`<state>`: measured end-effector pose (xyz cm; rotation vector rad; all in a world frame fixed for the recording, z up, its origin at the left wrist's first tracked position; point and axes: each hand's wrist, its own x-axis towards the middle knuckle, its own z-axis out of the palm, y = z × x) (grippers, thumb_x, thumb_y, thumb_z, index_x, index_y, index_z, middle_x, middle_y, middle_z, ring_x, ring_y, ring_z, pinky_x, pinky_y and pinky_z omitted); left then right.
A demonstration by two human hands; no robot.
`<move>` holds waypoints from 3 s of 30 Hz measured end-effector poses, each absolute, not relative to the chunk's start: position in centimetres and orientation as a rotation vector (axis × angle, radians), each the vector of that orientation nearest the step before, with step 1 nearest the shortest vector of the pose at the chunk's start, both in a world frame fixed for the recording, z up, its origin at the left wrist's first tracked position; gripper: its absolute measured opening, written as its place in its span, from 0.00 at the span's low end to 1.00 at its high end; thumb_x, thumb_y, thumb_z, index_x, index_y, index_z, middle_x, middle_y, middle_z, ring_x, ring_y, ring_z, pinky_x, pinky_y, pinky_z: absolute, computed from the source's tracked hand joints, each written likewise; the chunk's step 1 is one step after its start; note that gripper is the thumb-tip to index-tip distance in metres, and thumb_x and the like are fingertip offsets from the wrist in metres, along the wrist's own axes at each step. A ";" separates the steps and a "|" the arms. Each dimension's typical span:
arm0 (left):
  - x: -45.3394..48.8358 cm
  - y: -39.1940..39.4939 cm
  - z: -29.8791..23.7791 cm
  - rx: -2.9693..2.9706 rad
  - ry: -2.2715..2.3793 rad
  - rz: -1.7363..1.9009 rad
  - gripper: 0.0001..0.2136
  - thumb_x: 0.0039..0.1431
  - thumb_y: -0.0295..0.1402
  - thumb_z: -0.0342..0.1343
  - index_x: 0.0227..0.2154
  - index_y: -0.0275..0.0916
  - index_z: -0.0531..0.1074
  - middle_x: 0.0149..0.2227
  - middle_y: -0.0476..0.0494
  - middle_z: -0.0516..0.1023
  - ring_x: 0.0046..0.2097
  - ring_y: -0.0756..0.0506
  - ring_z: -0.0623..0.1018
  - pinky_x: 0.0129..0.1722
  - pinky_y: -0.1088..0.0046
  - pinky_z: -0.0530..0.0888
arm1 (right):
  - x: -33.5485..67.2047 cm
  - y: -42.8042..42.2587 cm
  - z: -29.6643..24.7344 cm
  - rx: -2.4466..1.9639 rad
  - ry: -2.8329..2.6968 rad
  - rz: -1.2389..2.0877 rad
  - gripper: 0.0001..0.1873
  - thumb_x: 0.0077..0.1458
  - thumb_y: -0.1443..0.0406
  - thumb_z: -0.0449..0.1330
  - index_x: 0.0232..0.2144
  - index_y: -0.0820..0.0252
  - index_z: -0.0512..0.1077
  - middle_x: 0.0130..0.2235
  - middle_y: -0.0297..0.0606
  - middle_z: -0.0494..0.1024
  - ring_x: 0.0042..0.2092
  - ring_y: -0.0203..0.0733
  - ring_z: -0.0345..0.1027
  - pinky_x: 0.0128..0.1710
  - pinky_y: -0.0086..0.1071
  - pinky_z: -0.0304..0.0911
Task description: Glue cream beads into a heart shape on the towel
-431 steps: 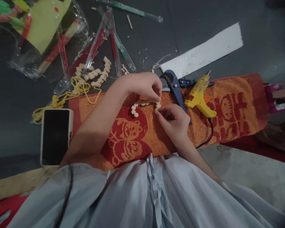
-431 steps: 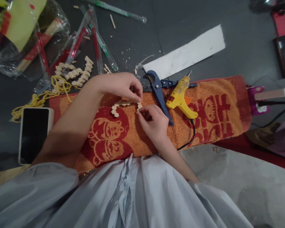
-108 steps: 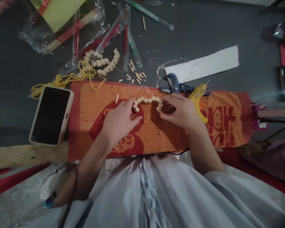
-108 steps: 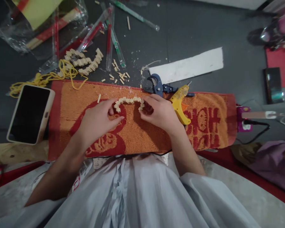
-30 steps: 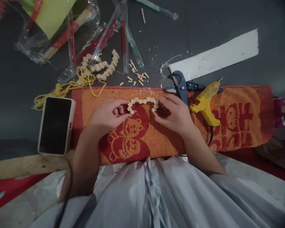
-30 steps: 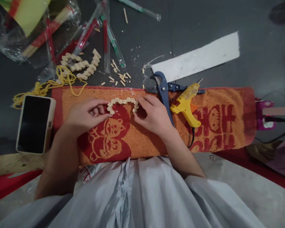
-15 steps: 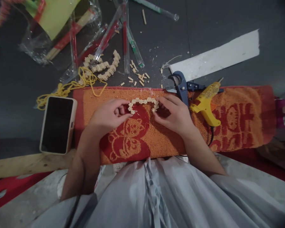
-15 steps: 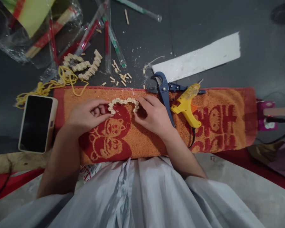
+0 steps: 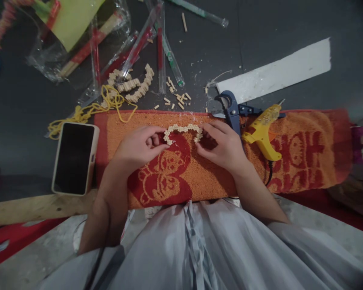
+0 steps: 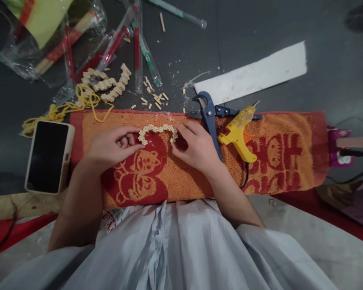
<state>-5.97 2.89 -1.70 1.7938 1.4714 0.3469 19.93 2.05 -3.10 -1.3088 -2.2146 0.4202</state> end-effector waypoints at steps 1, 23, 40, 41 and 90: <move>-6.0 2.9 -1.7 1.790 1.473 0.349 0.16 0.53 0.39 0.62 0.44 0.41 0.77 0.28 0.52 0.74 0.25 0.53 0.67 0.28 0.75 0.64 | 19.9 2.0 -3.1 -1.310 -2.217 0.419 0.18 0.56 0.63 0.59 0.49 0.60 0.73 0.43 0.47 0.78 0.45 0.51 0.74 0.43 0.42 0.72; -6.1 2.8 -1.8 1.806 1.470 0.351 0.16 0.54 0.41 0.61 0.45 0.42 0.76 0.28 0.52 0.75 0.26 0.53 0.68 0.28 0.75 0.65 | 20.0 2.0 -3.0 -1.332 -2.205 0.481 0.18 0.55 0.63 0.60 0.49 0.59 0.73 0.43 0.47 0.78 0.46 0.52 0.74 0.45 0.43 0.72; -6.0 2.9 -1.6 1.801 1.475 0.323 0.16 0.54 0.39 0.61 0.45 0.42 0.76 0.28 0.51 0.75 0.26 0.52 0.67 0.28 0.75 0.64 | 19.9 2.1 -2.9 -1.345 -2.209 0.476 0.17 0.55 0.63 0.59 0.48 0.57 0.73 0.42 0.46 0.78 0.45 0.51 0.74 0.42 0.43 0.73; -6.0 2.9 -1.6 1.800 1.475 0.325 0.16 0.54 0.39 0.61 0.45 0.42 0.76 0.28 0.52 0.74 0.26 0.52 0.67 0.27 0.75 0.64 | 19.9 2.1 -2.9 -1.346 -2.206 0.481 0.18 0.55 0.63 0.59 0.48 0.57 0.73 0.42 0.46 0.78 0.45 0.51 0.74 0.43 0.43 0.73; -6.0 3.1 -1.3 1.778 1.451 0.307 0.18 0.54 0.39 0.61 0.47 0.41 0.76 0.28 0.52 0.74 0.26 0.53 0.67 0.28 0.75 0.64 | 20.5 3.3 -1.6 -1.042 -2.322 0.605 0.10 0.57 0.73 0.58 0.38 0.57 0.76 0.37 0.42 0.76 0.39 0.43 0.71 0.39 0.36 0.68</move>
